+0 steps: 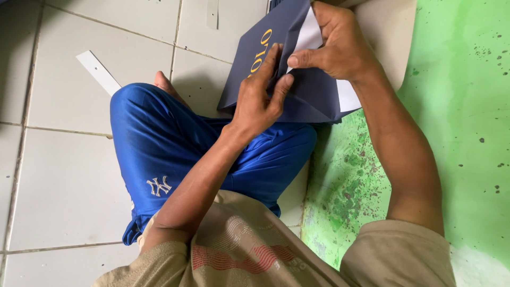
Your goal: The person stacks several blue shopping bags on the floor and then folds one bag along its creases by hand.
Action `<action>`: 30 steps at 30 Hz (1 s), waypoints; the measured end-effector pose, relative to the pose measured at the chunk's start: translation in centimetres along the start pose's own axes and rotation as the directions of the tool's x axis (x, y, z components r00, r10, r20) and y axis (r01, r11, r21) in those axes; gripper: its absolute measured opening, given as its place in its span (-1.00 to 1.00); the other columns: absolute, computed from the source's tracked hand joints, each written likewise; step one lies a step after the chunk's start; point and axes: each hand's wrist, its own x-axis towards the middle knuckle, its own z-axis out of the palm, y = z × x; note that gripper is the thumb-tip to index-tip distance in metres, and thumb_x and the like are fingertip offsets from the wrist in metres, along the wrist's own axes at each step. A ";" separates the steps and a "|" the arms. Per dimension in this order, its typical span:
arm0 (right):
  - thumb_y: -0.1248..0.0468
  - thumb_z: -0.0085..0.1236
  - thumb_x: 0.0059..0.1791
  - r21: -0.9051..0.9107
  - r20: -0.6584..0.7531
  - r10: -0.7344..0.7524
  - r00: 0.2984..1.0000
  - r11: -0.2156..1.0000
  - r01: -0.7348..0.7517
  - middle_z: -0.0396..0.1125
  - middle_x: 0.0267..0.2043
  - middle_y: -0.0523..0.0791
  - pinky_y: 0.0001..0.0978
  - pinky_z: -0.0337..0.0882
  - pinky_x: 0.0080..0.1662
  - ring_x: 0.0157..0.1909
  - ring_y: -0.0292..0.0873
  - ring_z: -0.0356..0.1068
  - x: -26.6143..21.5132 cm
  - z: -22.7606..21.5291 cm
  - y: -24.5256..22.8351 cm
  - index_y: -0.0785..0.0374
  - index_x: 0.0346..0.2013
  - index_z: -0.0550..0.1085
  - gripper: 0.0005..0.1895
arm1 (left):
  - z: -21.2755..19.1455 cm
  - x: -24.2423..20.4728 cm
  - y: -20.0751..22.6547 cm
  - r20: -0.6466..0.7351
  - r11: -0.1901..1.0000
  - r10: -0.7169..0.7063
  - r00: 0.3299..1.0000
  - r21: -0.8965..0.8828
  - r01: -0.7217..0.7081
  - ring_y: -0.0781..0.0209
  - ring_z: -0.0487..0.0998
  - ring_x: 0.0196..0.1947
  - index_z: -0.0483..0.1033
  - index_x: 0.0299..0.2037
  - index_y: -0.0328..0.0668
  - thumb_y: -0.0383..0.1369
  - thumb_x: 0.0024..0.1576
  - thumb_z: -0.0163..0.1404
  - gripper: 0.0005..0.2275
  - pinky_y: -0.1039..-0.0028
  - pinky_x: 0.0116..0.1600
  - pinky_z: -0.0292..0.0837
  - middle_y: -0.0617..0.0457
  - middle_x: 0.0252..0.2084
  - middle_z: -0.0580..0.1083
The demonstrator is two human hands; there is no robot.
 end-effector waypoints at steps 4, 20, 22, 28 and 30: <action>0.42 0.46 -0.08 -0.032 -0.019 -0.022 1.000 0.999 0.021 0.43 0.03 -0.05 -0.37 0.56 0.09 0.04 -0.18 0.46 0.1 -0.6 0.7 0.37 0.02 0.41 -0.54 | -1.0 0.3 0.2 0.136 0.970 -0.191 0.972 -0.125 0.208 -0.17 0.33 0.43 0.14 0.39 -0.45 -0.03 0.26 -0.05 -0.33 0.21 0.45 0.30 -0.34 0.39 0.30; 0.42 0.45 -0.09 0.045 -0.066 0.000 0.998 0.999 0.003 0.43 0.02 -0.10 -0.36 0.57 0.19 0.12 -0.16 0.48 1.7 1.4 2.2 0.29 0.01 0.38 -0.54 | -1.1 0.6 1.0 0.032 0.958 -0.257 0.966 -0.122 0.259 0.29 0.27 -0.57 0.26 0.41 -0.15 -0.43 0.15 -0.20 -0.47 0.41 -0.37 0.31 0.11 -0.42 0.45; 0.45 0.42 -0.06 0.032 -0.045 -0.013 0.999 0.999 0.015 0.42 0.04 -0.07 -0.35 0.57 0.20 0.13 -0.14 0.48 1.9 1.5 1.4 0.32 0.03 0.39 -0.55 | -1.3 0.9 1.6 -0.010 0.966 -0.242 0.970 -0.101 0.240 0.33 0.19 -0.61 0.27 0.40 -0.25 -0.23 0.24 -0.19 -0.49 0.41 -0.42 0.23 0.12 -0.50 0.40; 0.39 0.47 -0.05 -0.004 -0.111 -0.067 0.992 0.998 0.067 0.41 0.00 -0.02 -0.37 0.59 0.12 0.06 -0.12 0.49 2.3 1.5 1.5 0.35 0.02 0.36 -0.52 | -0.1 0.7 -0.9 -0.195 0.989 -0.060 0.979 0.119 0.084 0.21 0.24 -0.69 0.37 0.33 -0.17 -0.33 0.37 -0.11 -0.66 0.34 -0.47 0.18 0.09 -0.62 0.33; 0.27 0.50 -0.06 -0.056 -0.151 -0.077 0.986 0.996 0.070 0.43 0.01 -0.02 -0.40 0.58 0.12 0.06 -0.13 0.49 2.1 1.1 1.5 0.33 0.05 0.37 -0.47 | 0.1 0.5 -1.3 -0.200 0.986 -0.008 0.980 0.162 0.042 0.17 0.24 -0.67 0.36 0.34 -0.13 -0.43 0.36 -0.09 -0.66 0.30 -0.45 0.17 0.07 -0.59 0.35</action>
